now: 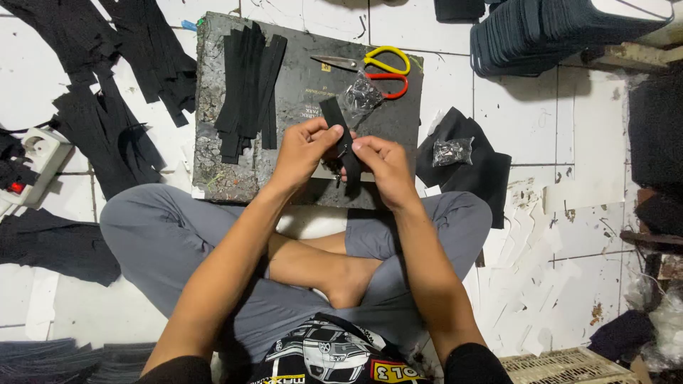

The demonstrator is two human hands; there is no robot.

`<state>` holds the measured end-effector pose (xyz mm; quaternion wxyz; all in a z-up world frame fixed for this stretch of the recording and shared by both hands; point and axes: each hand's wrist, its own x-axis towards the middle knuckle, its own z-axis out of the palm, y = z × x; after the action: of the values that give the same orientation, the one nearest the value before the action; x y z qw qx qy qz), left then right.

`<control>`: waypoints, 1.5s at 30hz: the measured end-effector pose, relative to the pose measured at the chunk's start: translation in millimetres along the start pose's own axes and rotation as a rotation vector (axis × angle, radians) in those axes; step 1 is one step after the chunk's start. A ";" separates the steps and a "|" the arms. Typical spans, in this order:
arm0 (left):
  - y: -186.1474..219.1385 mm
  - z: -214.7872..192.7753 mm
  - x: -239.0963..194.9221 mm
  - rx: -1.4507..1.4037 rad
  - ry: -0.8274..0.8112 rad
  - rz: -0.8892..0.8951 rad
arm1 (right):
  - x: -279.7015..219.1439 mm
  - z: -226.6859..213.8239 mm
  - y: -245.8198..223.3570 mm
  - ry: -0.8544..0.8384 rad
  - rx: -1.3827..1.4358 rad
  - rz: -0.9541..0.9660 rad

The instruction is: The person sits on the floor and attaches metal hook clasps to the ends of black elastic straps, folding the strap ends and pressing the hooks on by hand. Finished straps are laid on the work board while more cut strap pieces and a pile of hooks wait nearby.

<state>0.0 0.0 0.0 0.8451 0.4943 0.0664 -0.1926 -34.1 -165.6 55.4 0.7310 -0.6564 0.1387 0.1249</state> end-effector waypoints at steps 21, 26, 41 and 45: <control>-3.5 -5.2 6.4 0.061 0.234 -0.020 | -1.7 29.6 -3.6 0.066 0.043 0.072; 10.5 -19.3 10.0 0.028 0.290 0.028 | 14.2 -3.6 15.7 -0.047 0.015 0.011; 8.6 -34.5 15.8 0.473 0.359 0.193 | 31.4 -75.9 20.0 0.199 -0.141 -0.196; 5.3 -26.0 17.4 0.869 0.260 0.445 | 37.7 -94.0 23.8 0.314 -0.175 -0.240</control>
<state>20.1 20.2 -14.0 0.5665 0.8225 -0.0223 0.0457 -11.4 -256.4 10.2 0.6501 -0.7407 0.1602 -0.0554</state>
